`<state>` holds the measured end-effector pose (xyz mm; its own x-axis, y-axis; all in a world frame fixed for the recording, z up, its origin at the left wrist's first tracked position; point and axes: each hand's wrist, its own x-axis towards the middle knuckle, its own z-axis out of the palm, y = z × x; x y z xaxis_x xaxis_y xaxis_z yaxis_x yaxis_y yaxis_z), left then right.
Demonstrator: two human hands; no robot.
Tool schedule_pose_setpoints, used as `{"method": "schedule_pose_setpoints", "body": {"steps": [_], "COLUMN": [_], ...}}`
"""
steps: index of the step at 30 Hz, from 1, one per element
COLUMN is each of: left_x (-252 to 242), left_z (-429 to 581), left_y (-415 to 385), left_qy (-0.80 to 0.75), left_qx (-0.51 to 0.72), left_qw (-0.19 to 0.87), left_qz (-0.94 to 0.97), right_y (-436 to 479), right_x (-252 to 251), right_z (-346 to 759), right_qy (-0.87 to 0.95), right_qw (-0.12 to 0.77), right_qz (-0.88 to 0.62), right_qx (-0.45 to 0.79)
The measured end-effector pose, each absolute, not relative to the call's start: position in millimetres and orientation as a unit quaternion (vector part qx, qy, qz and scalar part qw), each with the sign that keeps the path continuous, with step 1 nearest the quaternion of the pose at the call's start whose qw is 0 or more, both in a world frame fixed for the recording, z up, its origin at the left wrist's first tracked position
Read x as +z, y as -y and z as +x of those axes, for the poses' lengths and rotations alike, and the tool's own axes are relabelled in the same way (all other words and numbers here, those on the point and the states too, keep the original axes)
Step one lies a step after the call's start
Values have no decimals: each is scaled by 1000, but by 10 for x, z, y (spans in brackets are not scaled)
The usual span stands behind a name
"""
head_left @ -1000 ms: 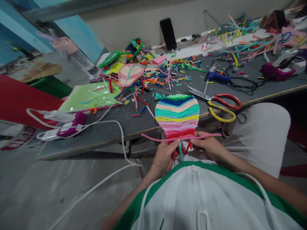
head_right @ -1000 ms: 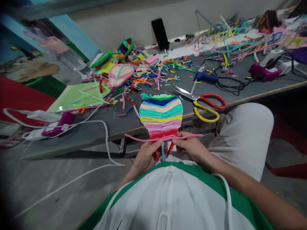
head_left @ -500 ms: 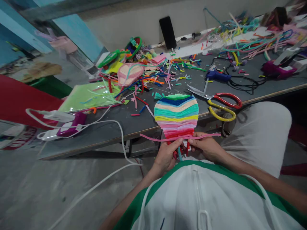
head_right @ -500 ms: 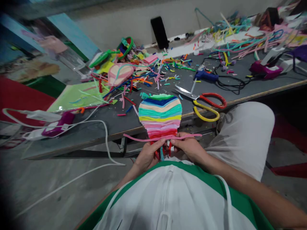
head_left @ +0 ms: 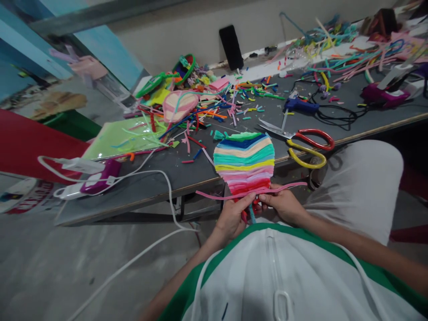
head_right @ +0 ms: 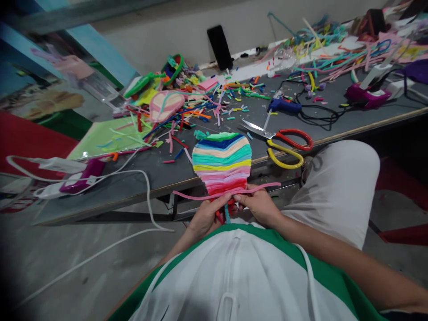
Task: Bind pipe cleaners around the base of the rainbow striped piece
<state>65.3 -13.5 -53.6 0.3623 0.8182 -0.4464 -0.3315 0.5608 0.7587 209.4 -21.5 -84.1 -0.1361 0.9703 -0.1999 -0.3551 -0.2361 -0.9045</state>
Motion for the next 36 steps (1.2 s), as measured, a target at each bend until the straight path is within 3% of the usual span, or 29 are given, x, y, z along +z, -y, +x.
{"method": "schedule_pose_setpoints", "body": {"steps": [11, 22, 29, 36], "left_x": [-423, -601, -575, -511], "left_z": [622, 652, 639, 555], "left_y": [142, 184, 234, 259], "left_qy": [-473, -456, -413, -359], "left_qx": [318, 434, 459, 408], "left_qw": [749, 731, 761, 819], "left_qz": [338, 264, 200, 181], "right_y": [211, 212, 210, 224], "right_x": [-806, -825, -778, -810], "right_z": [2119, 2139, 2132, 2127], "right_qy": [392, 401, 386, 345], "right_qw": [515, 482, 495, 509], "right_qz": [-443, -458, -431, -405], "right_qx": [620, 630, 649, 677]}}
